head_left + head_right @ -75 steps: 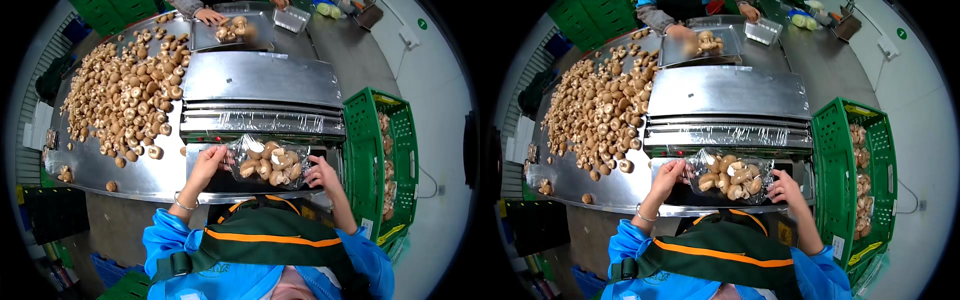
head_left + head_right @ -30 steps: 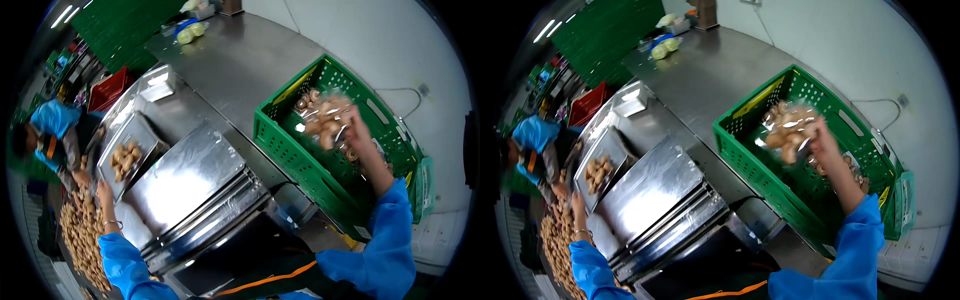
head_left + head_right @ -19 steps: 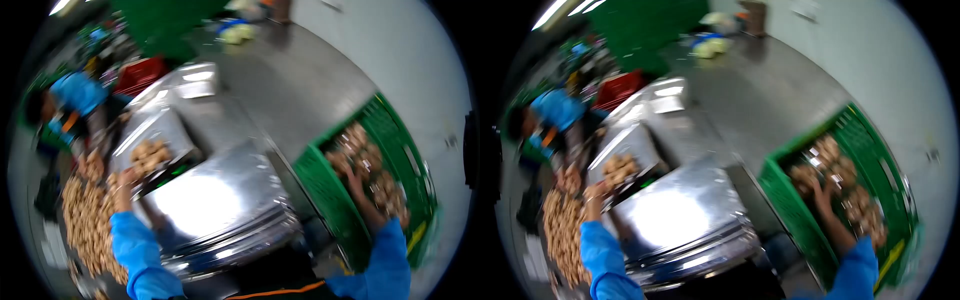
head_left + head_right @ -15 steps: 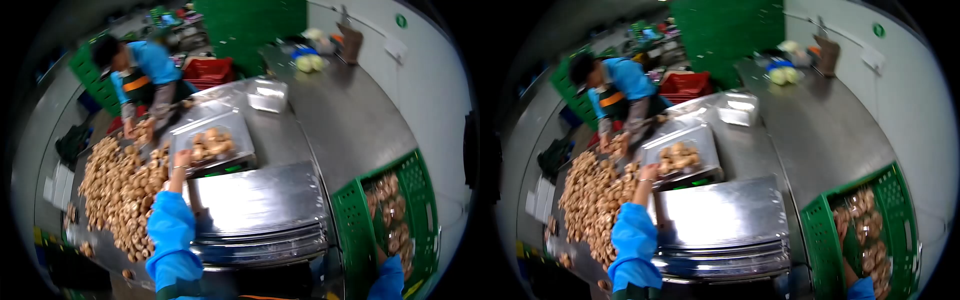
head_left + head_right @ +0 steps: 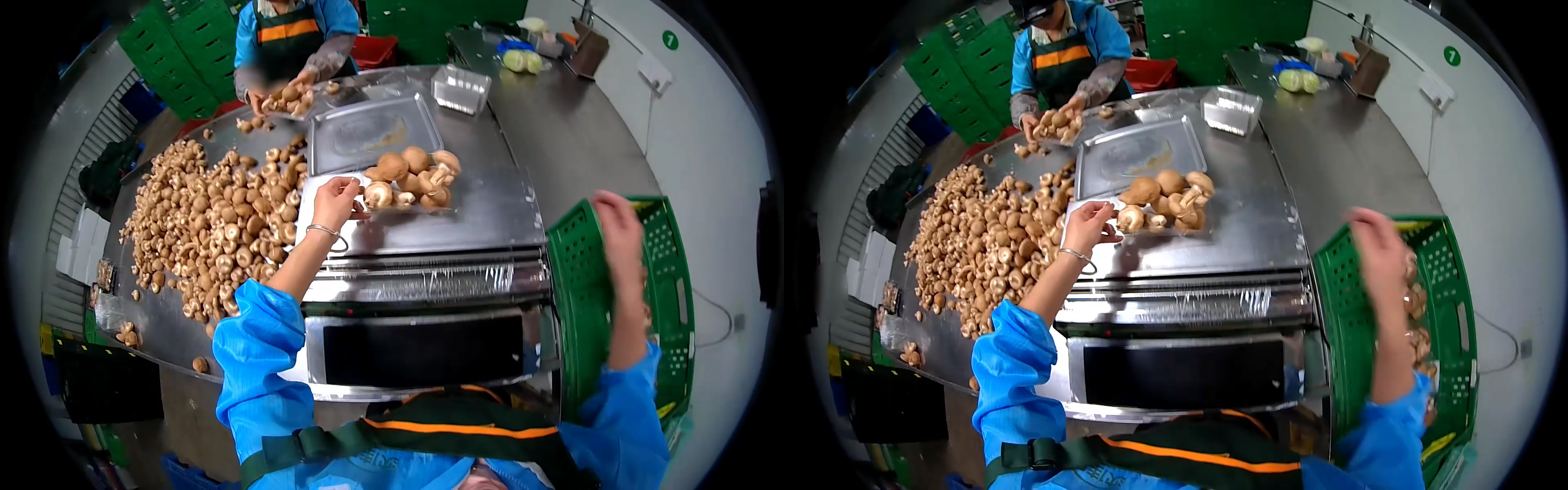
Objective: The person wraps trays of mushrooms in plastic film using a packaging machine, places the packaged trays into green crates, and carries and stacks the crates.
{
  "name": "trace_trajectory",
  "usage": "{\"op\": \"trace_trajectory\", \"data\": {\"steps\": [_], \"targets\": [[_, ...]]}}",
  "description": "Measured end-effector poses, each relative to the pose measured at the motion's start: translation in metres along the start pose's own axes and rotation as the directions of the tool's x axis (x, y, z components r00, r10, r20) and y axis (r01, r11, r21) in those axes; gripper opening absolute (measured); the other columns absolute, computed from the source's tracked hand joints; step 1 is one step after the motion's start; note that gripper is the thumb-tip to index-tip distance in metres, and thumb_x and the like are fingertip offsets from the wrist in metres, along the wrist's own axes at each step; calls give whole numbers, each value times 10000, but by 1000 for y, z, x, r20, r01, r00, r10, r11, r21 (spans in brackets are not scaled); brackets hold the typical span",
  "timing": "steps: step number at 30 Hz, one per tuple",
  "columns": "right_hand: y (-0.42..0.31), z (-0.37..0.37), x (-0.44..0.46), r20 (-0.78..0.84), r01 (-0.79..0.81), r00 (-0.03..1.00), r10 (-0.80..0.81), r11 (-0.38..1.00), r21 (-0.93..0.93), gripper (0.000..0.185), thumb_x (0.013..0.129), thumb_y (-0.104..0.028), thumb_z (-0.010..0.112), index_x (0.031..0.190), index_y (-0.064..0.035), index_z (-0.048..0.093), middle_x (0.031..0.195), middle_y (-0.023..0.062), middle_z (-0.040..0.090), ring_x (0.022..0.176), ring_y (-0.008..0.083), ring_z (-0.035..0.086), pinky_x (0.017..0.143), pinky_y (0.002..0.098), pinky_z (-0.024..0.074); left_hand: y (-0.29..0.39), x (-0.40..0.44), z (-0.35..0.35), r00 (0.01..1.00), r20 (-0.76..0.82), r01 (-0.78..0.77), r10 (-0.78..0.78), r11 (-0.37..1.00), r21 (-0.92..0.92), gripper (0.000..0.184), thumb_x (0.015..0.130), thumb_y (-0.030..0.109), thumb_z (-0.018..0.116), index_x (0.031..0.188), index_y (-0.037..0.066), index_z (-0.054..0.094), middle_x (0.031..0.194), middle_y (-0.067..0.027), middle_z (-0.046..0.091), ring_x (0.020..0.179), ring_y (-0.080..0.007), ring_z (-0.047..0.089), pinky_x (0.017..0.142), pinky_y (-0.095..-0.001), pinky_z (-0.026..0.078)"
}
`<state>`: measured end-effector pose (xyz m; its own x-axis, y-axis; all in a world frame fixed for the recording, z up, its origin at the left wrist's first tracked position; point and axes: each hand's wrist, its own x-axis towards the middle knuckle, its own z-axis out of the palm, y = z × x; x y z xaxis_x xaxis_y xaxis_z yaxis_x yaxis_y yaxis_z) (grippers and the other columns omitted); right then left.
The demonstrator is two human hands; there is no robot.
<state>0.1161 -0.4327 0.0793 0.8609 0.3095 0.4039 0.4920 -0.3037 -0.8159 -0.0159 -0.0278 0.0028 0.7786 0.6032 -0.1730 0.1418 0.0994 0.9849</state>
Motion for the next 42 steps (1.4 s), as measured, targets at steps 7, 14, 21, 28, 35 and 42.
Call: {"op": "trace_trajectory", "data": {"steps": [7,14,21,28,35,42], "targets": [[2,148,-32,433,168,895,-108,981,-102,662,749,-273,621,1301,-75,314,1365,216,200,1242,345,262,1007,385,251,-25,-49,21,967,169,176,-189,980,88,351,833,148,551,1114,-45,468,869,-101,578,630,-132,544,537,-305,560],[-19,169,-19,325,403,865,-381,915,-1,591,703,-194,669,1211,-73,392,1041,129,467,1020,294,413,886,376,357,-32,-40,12,970,209,66,-123,964,259,470,788,161,611,1177,-31,430,933,-123,541,618,-154,558,554,-292,544],[-4,173,-6,307,209,909,-281,946,247,270,716,-51,577,983,-27,550,968,91,529,901,202,517,839,292,415,14,-45,80,663,496,-736,560,364,571,529,793,330,563,1248,108,407,1119,-172,502,1008,-329,436,878,-391,337],[-4,167,-21,349,460,832,-430,888,-3,659,623,-158,711,1182,-43,382,1172,137,369,1102,283,354,938,385,323,12,0,95,709,591,-679,385,600,423,512,678,426,659,1035,67,589,962,-134,599,948,-303,515,849,-371,390],[-10,172,-35,387,393,837,-387,917,68,684,619,-121,729,1209,-92,384,1123,143,335,1074,289,363,928,370,352,17,1,81,731,613,-575,300,755,316,557,584,266,764,1011,16,510,932,-145,582,842,-245,576,732,-321,467],[-21,164,3,463,-318,884,64,809,494,500,801,-192,594,1201,22,384,1105,111,473,988,150,488,859,267,393,36,-39,24,803,519,-496,292,811,310,502,650,230,758,1070,67,537,1037,-74,547,913,-192,535,816,-318,436]]}}
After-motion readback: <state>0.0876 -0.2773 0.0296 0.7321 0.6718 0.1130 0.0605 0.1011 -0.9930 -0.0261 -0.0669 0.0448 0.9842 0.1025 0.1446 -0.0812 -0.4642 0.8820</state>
